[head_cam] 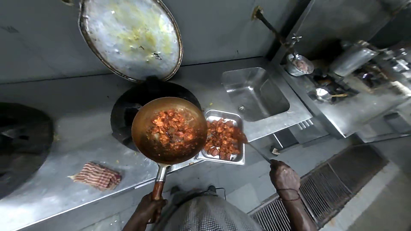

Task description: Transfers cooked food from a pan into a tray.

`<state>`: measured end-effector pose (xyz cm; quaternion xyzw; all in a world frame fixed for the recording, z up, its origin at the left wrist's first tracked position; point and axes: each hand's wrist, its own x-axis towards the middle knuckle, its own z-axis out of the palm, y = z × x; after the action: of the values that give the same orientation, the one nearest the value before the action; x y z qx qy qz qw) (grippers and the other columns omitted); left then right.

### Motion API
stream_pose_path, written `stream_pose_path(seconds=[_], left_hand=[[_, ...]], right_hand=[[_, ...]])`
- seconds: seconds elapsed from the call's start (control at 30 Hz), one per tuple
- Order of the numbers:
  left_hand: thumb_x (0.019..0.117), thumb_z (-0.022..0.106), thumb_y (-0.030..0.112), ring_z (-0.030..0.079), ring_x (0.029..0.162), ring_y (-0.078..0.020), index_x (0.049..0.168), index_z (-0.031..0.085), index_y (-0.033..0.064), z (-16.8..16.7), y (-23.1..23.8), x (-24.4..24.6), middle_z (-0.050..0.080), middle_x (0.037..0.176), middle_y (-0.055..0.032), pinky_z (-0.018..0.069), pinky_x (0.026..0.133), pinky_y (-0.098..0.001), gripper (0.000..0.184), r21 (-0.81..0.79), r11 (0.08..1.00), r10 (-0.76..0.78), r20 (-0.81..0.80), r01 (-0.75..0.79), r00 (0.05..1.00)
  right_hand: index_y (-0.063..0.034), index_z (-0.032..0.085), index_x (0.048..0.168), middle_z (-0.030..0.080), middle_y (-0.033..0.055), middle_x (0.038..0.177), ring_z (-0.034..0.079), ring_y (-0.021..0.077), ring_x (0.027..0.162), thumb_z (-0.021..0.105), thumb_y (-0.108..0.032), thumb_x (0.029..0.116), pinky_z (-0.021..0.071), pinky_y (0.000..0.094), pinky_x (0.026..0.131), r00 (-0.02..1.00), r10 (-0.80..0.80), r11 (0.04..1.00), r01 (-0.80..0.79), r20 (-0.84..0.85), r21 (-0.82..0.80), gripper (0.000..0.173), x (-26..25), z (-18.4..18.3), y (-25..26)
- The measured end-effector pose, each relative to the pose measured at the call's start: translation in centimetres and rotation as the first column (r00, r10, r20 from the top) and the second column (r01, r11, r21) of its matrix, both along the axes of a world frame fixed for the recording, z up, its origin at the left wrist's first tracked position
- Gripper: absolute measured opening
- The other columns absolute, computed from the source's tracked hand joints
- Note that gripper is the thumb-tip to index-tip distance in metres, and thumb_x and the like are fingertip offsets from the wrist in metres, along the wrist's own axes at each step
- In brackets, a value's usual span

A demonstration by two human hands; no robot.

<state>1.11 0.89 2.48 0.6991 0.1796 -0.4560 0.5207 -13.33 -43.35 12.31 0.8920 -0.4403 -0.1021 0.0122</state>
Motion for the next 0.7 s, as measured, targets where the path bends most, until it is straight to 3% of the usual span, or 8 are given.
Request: stream_pose_path(seconds=[0.1, 0.17, 0.27, 0.43, 0.57, 0.63, 0.7], left_hand=[[0.0912, 0.072, 0.005, 0.054, 0.046, -0.0139, 0.107, 0.054, 0.0019, 0.0, -0.1, 0.0, 0.055, 0.066, -0.0052, 0.0499, 0.043, -0.0281, 0.024, 0.004, 1.0, -0.013, -0.007, 0.013, 1.0], [0.0922, 0.072, 0.007, 0.055, 0.047, -0.0143, 0.111, 0.053, 0.0017, -0.2, 0.1, 0.2, 0.056, 0.068, -0.0053, 0.0509, 0.044, -0.0289, 0.027, 0.004, 1.0, -0.028, -0.01, 0.028, 1.0], [0.0912, 0.073, 0.008, 0.055, 0.048, -0.0149, 0.114, 0.053, 0.0017, -0.7, 0.2, 0.1, 0.057, 0.07, -0.0056, 0.0515, 0.046, -0.0301, 0.03, -0.003, 0.999, -0.044, -0.005, 0.044, 0.999], [0.0902, 0.073, 0.009, 0.056, 0.05, -0.0157, 0.115, 0.054, 0.0018, -1.4, 0.1, 0.0, 0.058, 0.071, -0.0062, 0.0523, 0.047, -0.0314, 0.032, 0.005, 0.998, -0.062, -0.001, 0.062, 0.998], [0.0882, 0.074, 0.01, 0.058, 0.052, -0.017, 0.118, 0.055, 0.0012, -1.9, 0.2, -0.1, 0.06, 0.075, -0.0082, 0.0526, 0.049, -0.033, 0.037, 0.005, 0.998, -0.067, 0.026, 0.067, 0.997], [0.0888, 0.074, 0.01, 0.058, 0.053, -0.0167, 0.121, 0.055, 0.0015, -1.6, 0.1, -0.1, 0.06, 0.076, -0.0083, 0.0532, 0.049, -0.0326, 0.039, 0.002, 0.998, -0.07, 0.019, 0.07, 0.997], [0.0874, 0.075, 0.011, 0.058, 0.052, -0.0169, 0.12, 0.055, 0.0019, -1.9, 0.3, -0.1, 0.06, 0.075, -0.008, 0.0528, 0.049, -0.0327, 0.039, -0.001, 0.997, -0.074, 0.021, 0.074, 0.997]], right_hand=[[-0.0211, 0.075, 0.122, 0.075, 0.0139, 0.111, 0.072, 0.0394, 0.1, 0.058, -0.026, 0.1036, 0.0546, 0.0638, 0.082, 0.997, -0.039, 0.996, 0.033, 0.071, 0.084, 0.025, 0.8, 1.5, 0.1], [-0.0159, 0.076, 0.12, 0.075, 0.0175, 0.104, 0.071, 0.042, 0.096, 0.063, -0.025, 0.1024, 0.0531, 0.0664, 0.081, 0.984, -0.013, 0.987, -0.016, 0.175, 0.162, 0.024, 2.1, 2.1, 0.1], [-0.0137, 0.077, 0.117, 0.076, 0.0153, 0.096, 0.071, 0.0378, 0.089, 0.066, -0.024, 0.1007, 0.0534, 0.0647, 0.08, 0.963, 0.071, 0.956, -0.14, 0.261, 0.257, 0.022, 5.3, 2.5, 0.7], [-0.0177, 0.075, 0.112, 0.074, 0.0146, 0.105, 0.071, 0.0374, 0.099, 0.061, -0.032, 0.1004, 0.0546, 0.0618, 0.082, 0.963, 0.268, 0.93, -0.248, -0.039, 0.27, 0.023, 13.2, 3.6, 3.8], [-0.011, 0.072, 0.11, 0.072, 0.0177, 0.113, 0.069, 0.0382, 0.107, 0.062, -0.036, 0.0959, 0.0539, 0.0623, 0.085, 0.917, 0.316, 0.93, -0.25, -0.243, 0.268, 0.03, 17.4, 4.2, 5.2], [-0.0061, 0.071, 0.11, 0.07, 0.0202, 0.117, 0.067, 0.0394, 0.111, 0.061, -0.037, 0.0983, 0.0527, 0.0628, 0.09, 0.872, 0.401, 0.891, -0.299, -0.28, 0.343, 0.035, 18.8, 2.2, 4.8], [-0.0022, 0.073, 0.108, 0.07, 0.022, 0.117, 0.065, 0.04, 0.113, 0.06, -0.035, 0.0998, 0.05, 0.0623, 0.095, 0.844, 0.496, 0.814, -0.371, -0.203, 0.447, 0.036, 19.9, -2.1, 4.6]])
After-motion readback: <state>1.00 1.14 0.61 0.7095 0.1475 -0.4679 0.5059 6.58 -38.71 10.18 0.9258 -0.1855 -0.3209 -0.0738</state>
